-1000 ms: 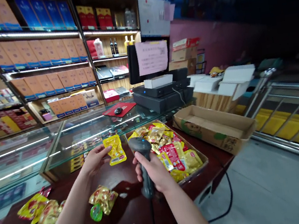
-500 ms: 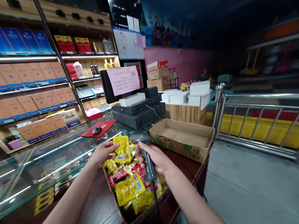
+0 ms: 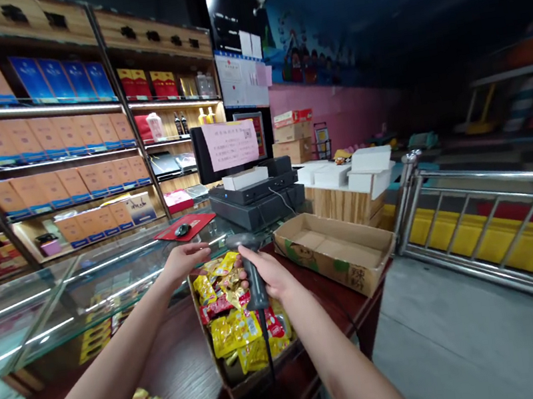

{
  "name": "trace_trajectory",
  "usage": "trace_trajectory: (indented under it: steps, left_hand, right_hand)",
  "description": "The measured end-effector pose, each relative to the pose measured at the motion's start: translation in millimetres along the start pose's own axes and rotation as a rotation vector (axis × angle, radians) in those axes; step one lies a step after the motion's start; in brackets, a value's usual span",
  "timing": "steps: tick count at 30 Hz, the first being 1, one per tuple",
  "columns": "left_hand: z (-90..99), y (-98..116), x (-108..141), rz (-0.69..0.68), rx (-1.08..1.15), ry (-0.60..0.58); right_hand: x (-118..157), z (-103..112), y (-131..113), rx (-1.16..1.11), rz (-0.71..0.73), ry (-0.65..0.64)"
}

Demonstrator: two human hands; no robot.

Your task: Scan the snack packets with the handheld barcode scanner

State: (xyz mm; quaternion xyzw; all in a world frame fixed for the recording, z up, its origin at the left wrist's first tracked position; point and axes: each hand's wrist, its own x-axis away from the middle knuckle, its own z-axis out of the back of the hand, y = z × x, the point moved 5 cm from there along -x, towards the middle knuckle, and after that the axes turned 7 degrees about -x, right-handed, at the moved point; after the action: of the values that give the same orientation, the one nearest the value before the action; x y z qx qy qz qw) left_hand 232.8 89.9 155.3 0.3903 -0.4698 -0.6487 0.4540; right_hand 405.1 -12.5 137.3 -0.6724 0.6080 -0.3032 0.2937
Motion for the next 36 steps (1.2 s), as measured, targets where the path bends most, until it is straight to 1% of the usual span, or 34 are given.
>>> trace_trajectory:
  steps: [2, 4, 8, 12, 15, 18, 20, 24, 26, 28, 31, 36]
  left_hand:
    - [10.3, -3.5, 11.2, 0.008, 0.001, 0.018]
    - [24.7, -10.7, 24.1, 0.013, -0.011, 0.046]
    - [61.4, -29.9, 56.7, 0.013, -0.043, 0.074]
    - [101.4, -53.1, 93.4, 0.046, -0.083, 0.119]
    - [127.4, -71.7, 118.7, 0.059, -0.106, 0.166]
    - [148.1, -90.9, 141.4, 0.097, -0.113, 0.210]
    - [158.0, -102.6, 154.8, 0.125, -0.095, 0.225]
    - [170.0, -125.4, 175.9, 0.168, -0.065, 0.247]
    - [172.2, -135.9, 183.1, 0.155, -0.111, 0.249]
    - [172.0, -144.7, 188.9, 0.116, -0.205, 0.249]
    - [166.5, -154.4, 196.1, 0.050, -0.351, 0.231]
    - [150.3, -166.3, 204.7, 0.002, -0.521, 0.138]
  right_hand:
    - [3.4, -8.8, 9.5, 0.012, -0.032, -0.022]
    - [8.0, -19.4, 21.5, 0.027, -0.067, -0.051]
    - [18.1, -41.9, 51.1, 0.025, -0.089, -0.082]
    - [27.6, -65.9, 91.1, 0.056, -0.179, -0.137]
    - [32.2, -80.4, 121.2, 0.070, -0.233, -0.139]
    - [35.0, -91.7, 148.9, 0.084, -0.263, -0.133]
    - [36.6, -97.5, 166.4, 0.093, -0.286, -0.131]
    - [40.0, -105.3, 197.4, 0.100, -0.336, -0.149]
    - [41.9, -107.3, 210.1, 0.101, -0.358, -0.160]
    - [43.3, -107.4, 220.6, 0.101, -0.372, -0.157]
    - [44.4, -105.4, 233.6, 0.101, -0.388, -0.148]
    - [45.0, -99.3, 249.6, 0.103, -0.408, -0.100]
